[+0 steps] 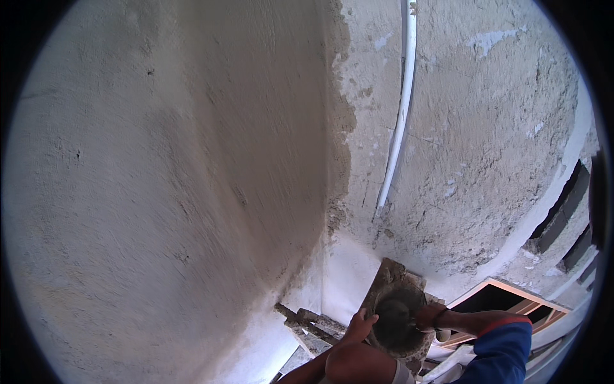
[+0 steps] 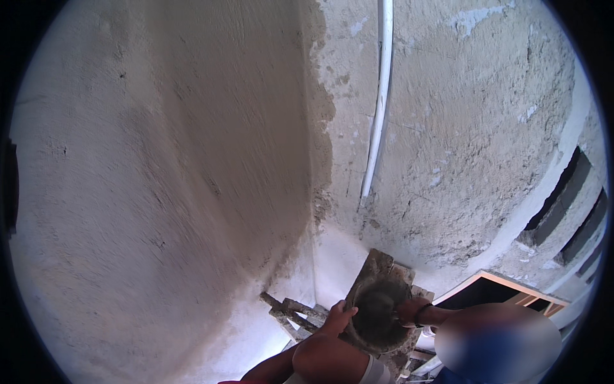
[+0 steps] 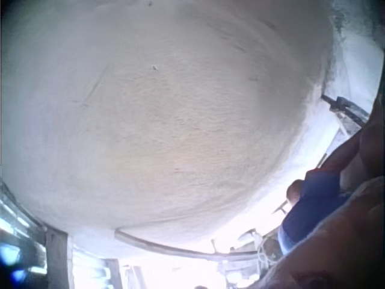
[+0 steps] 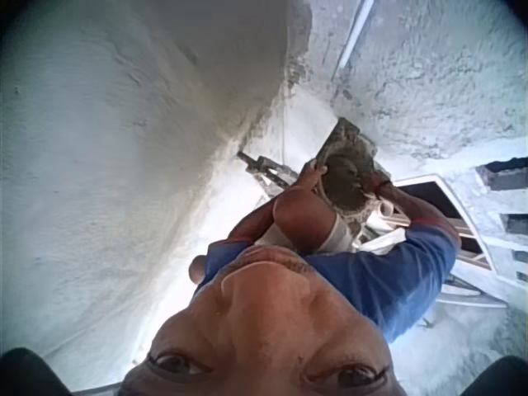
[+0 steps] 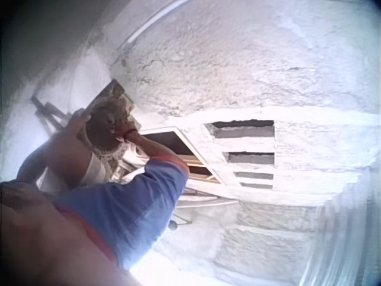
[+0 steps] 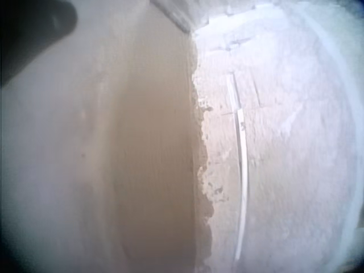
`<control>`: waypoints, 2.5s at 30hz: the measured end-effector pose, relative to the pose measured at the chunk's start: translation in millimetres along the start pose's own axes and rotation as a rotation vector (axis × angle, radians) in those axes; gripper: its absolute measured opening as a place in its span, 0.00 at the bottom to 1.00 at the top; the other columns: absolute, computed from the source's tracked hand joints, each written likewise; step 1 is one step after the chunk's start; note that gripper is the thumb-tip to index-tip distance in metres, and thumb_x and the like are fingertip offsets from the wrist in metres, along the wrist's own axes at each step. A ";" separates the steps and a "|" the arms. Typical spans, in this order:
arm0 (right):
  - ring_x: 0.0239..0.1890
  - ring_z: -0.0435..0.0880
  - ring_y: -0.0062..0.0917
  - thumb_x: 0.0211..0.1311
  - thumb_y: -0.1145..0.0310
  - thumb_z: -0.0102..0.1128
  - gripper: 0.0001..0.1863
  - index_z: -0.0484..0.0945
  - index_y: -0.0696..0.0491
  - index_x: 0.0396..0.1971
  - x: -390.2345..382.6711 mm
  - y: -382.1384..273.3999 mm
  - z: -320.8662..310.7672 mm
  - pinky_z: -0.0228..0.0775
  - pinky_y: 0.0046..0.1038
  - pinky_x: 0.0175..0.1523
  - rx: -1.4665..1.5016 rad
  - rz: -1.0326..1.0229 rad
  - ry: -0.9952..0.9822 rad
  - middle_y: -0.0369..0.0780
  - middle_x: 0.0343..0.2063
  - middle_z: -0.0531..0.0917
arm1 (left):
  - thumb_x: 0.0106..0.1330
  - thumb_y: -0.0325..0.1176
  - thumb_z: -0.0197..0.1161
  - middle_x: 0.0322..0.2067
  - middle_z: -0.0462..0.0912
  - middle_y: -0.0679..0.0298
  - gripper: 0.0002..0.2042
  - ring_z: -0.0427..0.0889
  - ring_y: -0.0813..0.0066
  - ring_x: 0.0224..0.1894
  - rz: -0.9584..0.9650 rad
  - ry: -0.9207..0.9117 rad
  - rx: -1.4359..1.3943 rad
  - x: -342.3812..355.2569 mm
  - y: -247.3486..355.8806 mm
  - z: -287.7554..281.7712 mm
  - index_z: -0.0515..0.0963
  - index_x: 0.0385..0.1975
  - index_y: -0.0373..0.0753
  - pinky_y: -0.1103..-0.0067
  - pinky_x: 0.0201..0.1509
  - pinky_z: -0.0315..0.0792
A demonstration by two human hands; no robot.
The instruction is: The person uses a wooden straight edge to smooth fresh plaster on a wall and then uses a trowel to apply and spread more plaster from a bucket.
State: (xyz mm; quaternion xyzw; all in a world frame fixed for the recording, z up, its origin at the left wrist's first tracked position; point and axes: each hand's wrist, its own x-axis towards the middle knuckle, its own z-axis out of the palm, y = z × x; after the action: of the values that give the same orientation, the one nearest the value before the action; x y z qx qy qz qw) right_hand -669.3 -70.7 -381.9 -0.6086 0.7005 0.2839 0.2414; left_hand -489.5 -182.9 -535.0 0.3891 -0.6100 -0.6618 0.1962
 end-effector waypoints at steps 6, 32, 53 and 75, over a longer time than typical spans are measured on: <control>0.39 0.80 0.37 0.53 0.60 0.46 0.16 0.77 0.45 0.41 -16.8 -2.8 -46.2 0.73 0.38 0.43 -0.047 0.045 0.075 0.46 0.33 0.80 | 0.54 0.40 0.62 0.35 0.78 0.56 0.21 0.75 0.71 0.37 0.102 0.158 0.007 -6.1 4.7 1.5 0.71 0.42 0.29 0.75 0.43 0.69; 0.30 0.82 0.38 0.53 0.69 0.47 0.14 0.73 0.51 0.41 28.9 10.1 18.7 0.74 0.38 0.35 -0.093 0.043 0.192 0.48 0.25 0.80 | 0.56 0.38 0.59 0.28 0.71 0.56 0.17 0.68 0.70 0.28 -0.057 -0.037 -0.160 -8.6 23.7 -1.2 0.68 0.37 0.31 0.75 0.30 0.60; 0.35 0.81 0.35 0.52 0.64 0.47 0.13 0.78 0.45 0.37 5.6 -0.6 -10.0 0.73 0.37 0.43 -0.030 0.014 -0.016 0.43 0.30 0.81 | 0.56 0.38 0.59 0.15 0.67 0.68 0.13 0.64 0.82 0.10 -0.148 -0.050 -0.187 -18.9 39.1 -27.7 0.69 0.32 0.35 0.81 0.08 0.57; 0.33 0.82 0.36 0.50 0.65 0.49 0.10 0.80 0.48 0.28 13.1 -0.7 0.9 0.75 0.36 0.38 -0.090 -0.094 0.111 0.45 0.26 0.81 | 0.57 0.37 0.59 0.12 0.64 0.69 0.18 0.62 0.82 0.09 -0.189 -0.100 -0.239 -24.2 46.4 -21.7 0.67 0.40 0.30 0.82 0.09 0.56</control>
State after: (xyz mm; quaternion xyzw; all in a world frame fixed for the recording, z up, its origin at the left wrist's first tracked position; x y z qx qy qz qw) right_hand -670.6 -79.6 -391.5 -0.6659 0.6699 0.2694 0.1877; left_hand -468.1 -187.7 -482.8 0.3851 -0.4964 -0.7640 0.1473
